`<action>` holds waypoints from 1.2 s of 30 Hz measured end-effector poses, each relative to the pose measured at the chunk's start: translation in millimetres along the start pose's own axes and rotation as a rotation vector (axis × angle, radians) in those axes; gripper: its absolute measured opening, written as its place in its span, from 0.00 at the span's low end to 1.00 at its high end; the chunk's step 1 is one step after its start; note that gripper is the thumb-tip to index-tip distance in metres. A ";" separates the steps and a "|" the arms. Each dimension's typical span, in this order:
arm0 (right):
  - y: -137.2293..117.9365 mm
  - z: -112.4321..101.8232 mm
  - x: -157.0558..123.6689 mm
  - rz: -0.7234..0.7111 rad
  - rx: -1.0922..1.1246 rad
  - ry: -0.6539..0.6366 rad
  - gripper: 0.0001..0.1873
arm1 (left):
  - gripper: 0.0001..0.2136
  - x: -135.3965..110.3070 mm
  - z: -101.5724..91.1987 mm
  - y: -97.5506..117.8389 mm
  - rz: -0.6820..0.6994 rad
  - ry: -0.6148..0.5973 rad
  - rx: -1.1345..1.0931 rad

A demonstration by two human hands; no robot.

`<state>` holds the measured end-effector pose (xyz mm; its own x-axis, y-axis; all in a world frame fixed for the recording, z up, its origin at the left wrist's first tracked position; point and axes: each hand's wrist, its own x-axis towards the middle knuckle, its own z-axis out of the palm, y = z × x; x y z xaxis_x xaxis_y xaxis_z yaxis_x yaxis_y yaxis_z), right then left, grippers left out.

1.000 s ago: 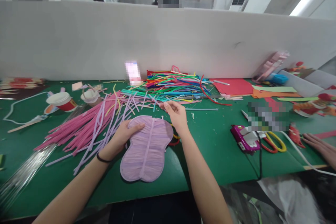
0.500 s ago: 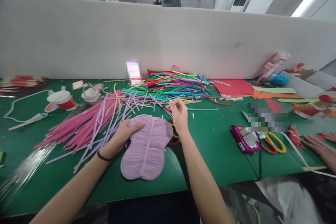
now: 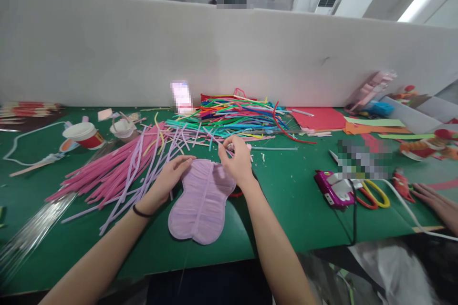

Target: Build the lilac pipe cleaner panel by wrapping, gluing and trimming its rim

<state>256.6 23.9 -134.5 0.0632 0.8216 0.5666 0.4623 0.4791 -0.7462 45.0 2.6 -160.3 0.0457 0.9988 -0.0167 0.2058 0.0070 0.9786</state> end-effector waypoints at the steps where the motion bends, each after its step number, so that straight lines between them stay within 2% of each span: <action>1: 1.4 1.0 -0.8 -0.047 -0.056 0.001 0.09 | 0.22 1.0 -0.5 -1.9 0.011 0.007 0.030; 4: 6.0 3.7 -2.8 -0.109 -0.162 0.018 0.10 | 0.19 5.1 -2.4 -8.4 0.053 0.016 0.132; 9: 8.6 2.3 -3.3 -0.056 -0.181 -0.001 0.16 | 0.16 11.5 -7.4 -15.4 0.142 0.012 0.344; 15: -4.1 0.0 -1.7 -0.042 -0.182 -0.031 0.23 | 0.20 5.8 -13.1 -4.8 0.200 0.062 0.701; 17: -16.3 -0.2 -3.9 0.030 -0.102 -0.081 0.21 | 0.19 7.6 -22.1 -1.1 0.214 0.116 0.794; 20: -38.6 -2.2 -10.0 0.115 0.043 -0.173 0.12 | 0.14 15.3 -46.8 1.4 0.199 0.233 0.883; 23: -53.5 -5.9 -15.6 0.121 0.020 -0.182 0.11 | 0.12 21.9 -73.7 1.7 0.138 0.313 0.916; 26: -54.4 -9.6 -18.2 0.142 0.000 -0.217 0.09 | 0.10 23.4 -88.4 1.8 0.080 0.328 0.898; 30: -42.9 -14.1 -21.5 0.167 -0.012 -0.246 0.04 | 0.11 22.4 -89.5 1.4 0.077 0.338 0.858; 36: -24.2 -16.4 -26.7 0.151 -0.101 -0.168 0.09 | 0.16 22.0 -87.3 2.6 0.092 0.427 0.870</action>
<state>258.3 -14.6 -125.8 -0.0061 0.9255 0.3786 0.5458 0.3203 -0.7742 -38.8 28.8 -140.2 -0.2252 0.9283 0.2958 0.8775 0.0613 0.4756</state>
